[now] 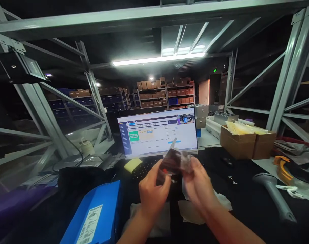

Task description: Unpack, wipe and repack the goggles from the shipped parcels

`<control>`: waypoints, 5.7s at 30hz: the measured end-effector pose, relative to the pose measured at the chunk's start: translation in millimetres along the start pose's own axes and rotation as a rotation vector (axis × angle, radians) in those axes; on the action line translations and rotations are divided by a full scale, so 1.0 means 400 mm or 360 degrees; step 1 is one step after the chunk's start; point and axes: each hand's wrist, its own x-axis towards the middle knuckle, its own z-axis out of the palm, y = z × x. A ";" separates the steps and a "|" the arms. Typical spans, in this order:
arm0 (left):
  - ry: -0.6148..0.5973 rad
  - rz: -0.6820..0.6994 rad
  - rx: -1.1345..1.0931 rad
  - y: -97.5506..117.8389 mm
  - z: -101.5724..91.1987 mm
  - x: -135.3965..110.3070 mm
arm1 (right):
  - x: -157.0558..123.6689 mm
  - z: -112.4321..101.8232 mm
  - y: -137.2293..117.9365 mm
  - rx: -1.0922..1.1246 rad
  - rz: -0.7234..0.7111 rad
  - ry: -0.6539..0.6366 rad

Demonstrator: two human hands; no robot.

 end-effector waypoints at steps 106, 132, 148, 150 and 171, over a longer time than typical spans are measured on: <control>-0.0703 -0.0909 -0.0510 0.009 -0.002 0.019 | -0.006 -0.020 0.056 -0.0767 -0.0064 -0.0219; -0.0657 -0.0714 -0.0844 -0.002 -0.040 0.045 | 0.093 -0.070 -0.147 -0.0554 0.0249 -0.0353; -0.0806 -0.0619 -0.0808 -0.015 -0.036 0.043 | 0.015 -0.025 -0.053 -0.0940 -0.0031 -0.0487; -0.0816 -0.0595 -0.0825 -0.019 -0.037 0.043 | 0.011 -0.026 -0.045 -0.0939 -0.0008 -0.0500; -0.0794 -0.0394 -0.0633 -0.034 -0.030 0.029 | -0.022 -0.015 -0.003 -0.0997 -0.0037 -0.0135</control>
